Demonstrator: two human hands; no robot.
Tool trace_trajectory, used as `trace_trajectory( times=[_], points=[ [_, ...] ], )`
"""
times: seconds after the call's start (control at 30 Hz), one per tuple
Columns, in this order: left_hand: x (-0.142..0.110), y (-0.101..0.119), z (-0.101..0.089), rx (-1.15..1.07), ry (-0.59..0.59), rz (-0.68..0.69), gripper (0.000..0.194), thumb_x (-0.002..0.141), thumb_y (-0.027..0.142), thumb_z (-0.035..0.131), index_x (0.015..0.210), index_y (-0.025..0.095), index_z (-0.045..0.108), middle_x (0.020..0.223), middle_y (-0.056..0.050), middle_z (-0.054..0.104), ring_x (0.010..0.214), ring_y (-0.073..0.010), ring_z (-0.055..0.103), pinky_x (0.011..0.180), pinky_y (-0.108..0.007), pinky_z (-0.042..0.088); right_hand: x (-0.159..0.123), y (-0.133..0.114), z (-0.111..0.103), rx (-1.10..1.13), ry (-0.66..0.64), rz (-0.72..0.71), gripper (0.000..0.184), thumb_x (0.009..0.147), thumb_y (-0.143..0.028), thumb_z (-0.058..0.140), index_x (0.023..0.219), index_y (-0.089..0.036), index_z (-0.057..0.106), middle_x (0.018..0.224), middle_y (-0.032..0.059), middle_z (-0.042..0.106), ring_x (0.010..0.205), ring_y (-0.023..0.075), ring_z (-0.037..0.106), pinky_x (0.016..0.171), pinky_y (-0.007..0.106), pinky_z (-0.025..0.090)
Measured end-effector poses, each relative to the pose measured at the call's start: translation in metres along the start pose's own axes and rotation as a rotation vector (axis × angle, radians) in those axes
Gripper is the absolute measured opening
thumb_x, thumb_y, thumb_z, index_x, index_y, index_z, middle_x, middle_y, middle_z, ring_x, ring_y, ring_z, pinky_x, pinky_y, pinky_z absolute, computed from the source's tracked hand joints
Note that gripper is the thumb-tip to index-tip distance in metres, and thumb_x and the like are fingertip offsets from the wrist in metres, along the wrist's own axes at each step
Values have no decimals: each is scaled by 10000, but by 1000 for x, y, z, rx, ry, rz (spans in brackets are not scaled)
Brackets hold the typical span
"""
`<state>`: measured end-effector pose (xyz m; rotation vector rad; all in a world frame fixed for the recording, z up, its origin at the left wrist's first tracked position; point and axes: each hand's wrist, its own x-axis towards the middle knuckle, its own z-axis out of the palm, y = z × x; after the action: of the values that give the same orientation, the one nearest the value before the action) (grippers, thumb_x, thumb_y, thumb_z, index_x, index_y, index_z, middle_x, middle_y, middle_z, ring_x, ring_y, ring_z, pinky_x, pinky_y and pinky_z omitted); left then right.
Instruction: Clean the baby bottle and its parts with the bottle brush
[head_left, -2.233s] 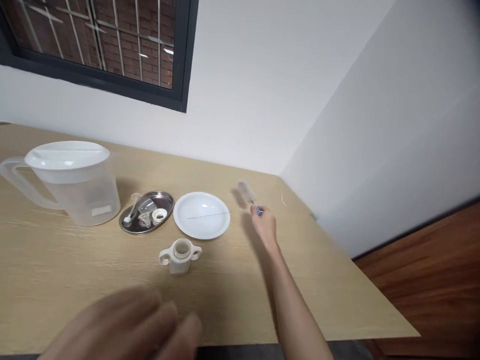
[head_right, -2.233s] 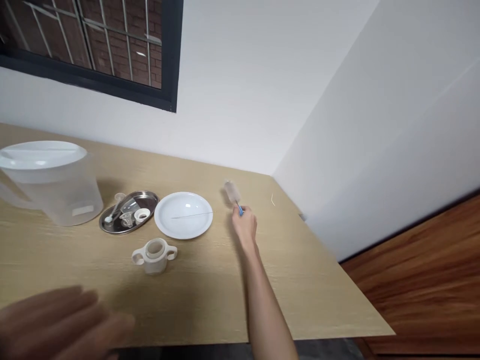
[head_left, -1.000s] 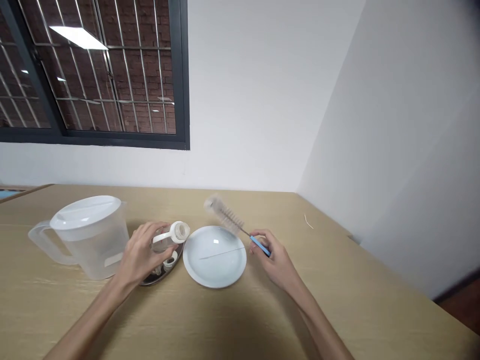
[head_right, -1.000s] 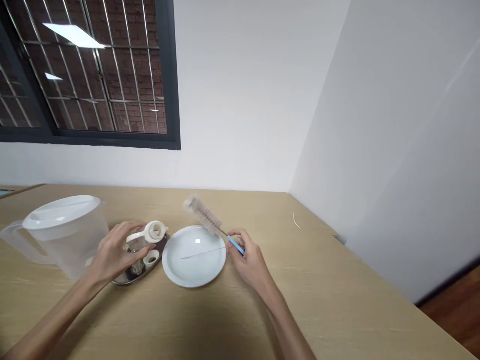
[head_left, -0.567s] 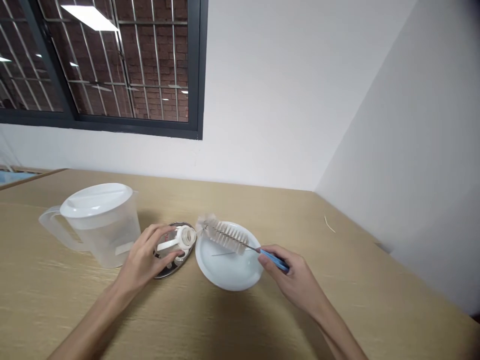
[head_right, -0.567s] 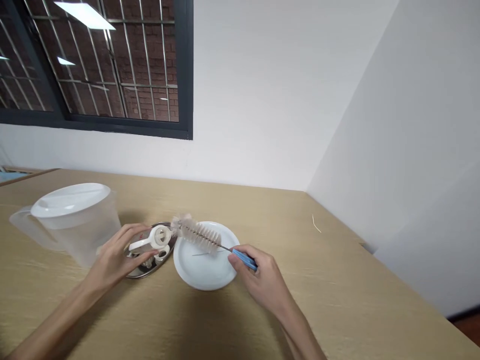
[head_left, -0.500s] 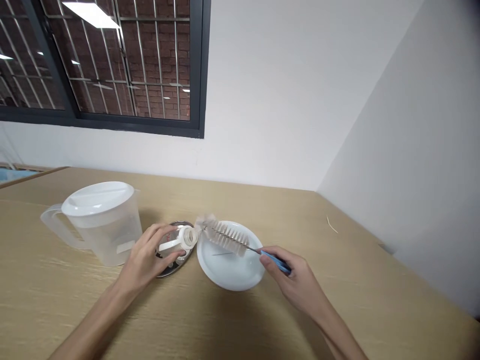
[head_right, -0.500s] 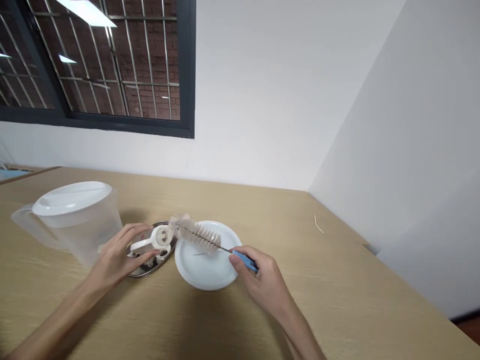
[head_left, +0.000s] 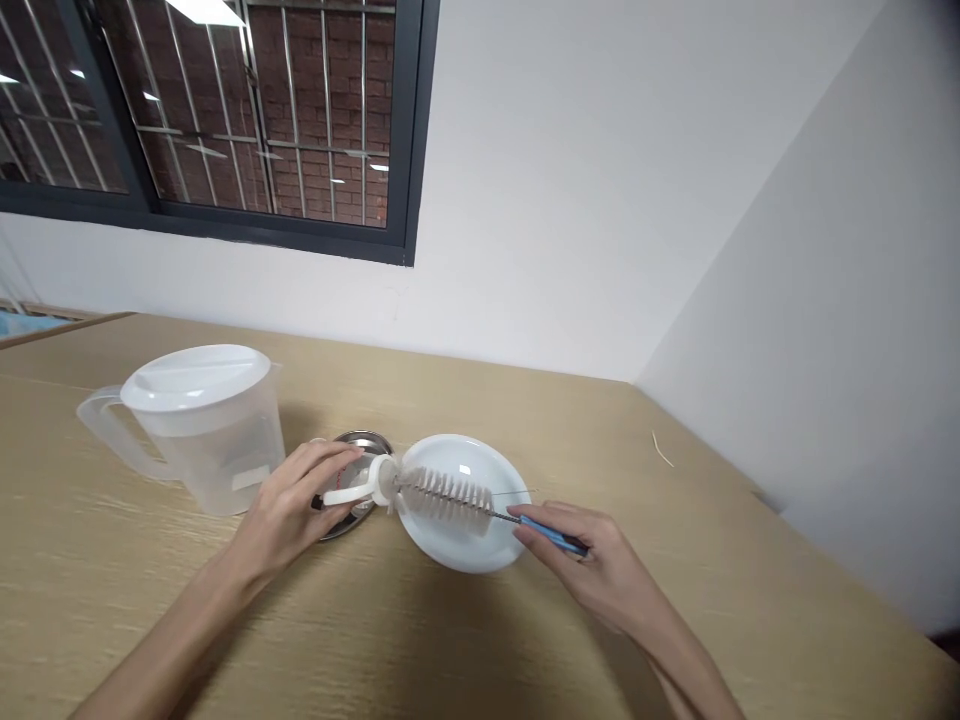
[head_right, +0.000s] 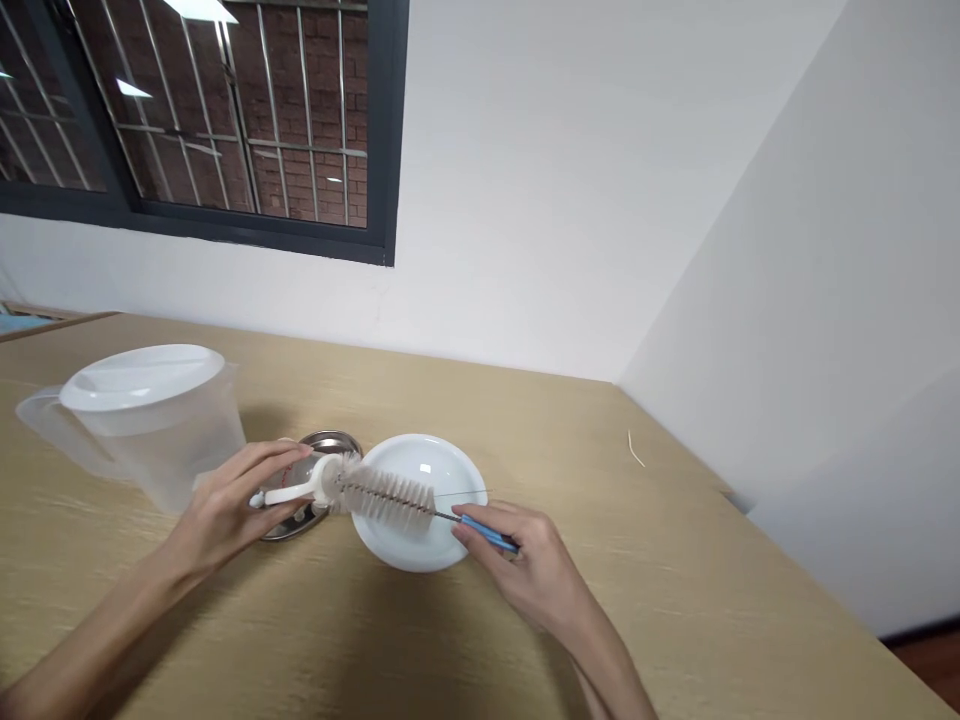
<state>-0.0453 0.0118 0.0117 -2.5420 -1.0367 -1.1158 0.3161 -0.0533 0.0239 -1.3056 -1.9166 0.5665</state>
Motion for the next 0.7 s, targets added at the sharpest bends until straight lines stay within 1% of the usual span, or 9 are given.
trace_trajectory(
  times=[0.07,0.2,0.37,0.47,0.57,0.7],
  points=[
    [-2,0,1,2,-16,26,442,915,228,628,1349,203,550,1280,-121,650,1163,-258,636,977,-368,532,-1,-2,-4,-25,-44,11,256,940,-409,590,1031,-271,785,1004,39,766,884,209,705,758,291,551],
    [-6,1,5,30,-41,78,477,926,190,603,1392,199,502,1320,-136,631,1219,-269,606,1042,-428,505,-4,-6,-10,-76,-126,47,294,964,-428,544,990,-251,778,955,33,755,779,183,668,659,266,493],
    [-5,6,4,69,-9,146,490,943,135,536,1424,203,469,1314,-141,644,1235,-274,602,1040,-439,513,-5,-13,-15,-95,-159,53,354,975,-455,503,929,-222,765,820,28,702,691,160,577,607,258,421],
    [-3,10,1,89,20,191,522,939,100,513,1448,199,449,1290,-138,661,1233,-276,602,1041,-444,516,-6,-17,-17,-76,-191,69,386,979,-468,483,835,-215,736,734,5,622,650,139,485,583,252,365],
    [-2,12,-1,85,32,214,549,938,93,514,1470,204,433,1283,-132,670,1248,-282,596,1054,-449,513,-6,-19,-18,-31,-208,92,439,976,-497,468,715,-203,663,662,-11,511,622,127,382,561,254,304],
    [-2,12,-3,90,58,223,573,942,92,497,1493,229,421,1295,-115,675,1257,-282,598,1073,-445,506,-5,-22,-17,27,-222,131,472,975,-508,463,642,-193,572,619,-22,393,618,120,292,545,262,239]
  ],
)
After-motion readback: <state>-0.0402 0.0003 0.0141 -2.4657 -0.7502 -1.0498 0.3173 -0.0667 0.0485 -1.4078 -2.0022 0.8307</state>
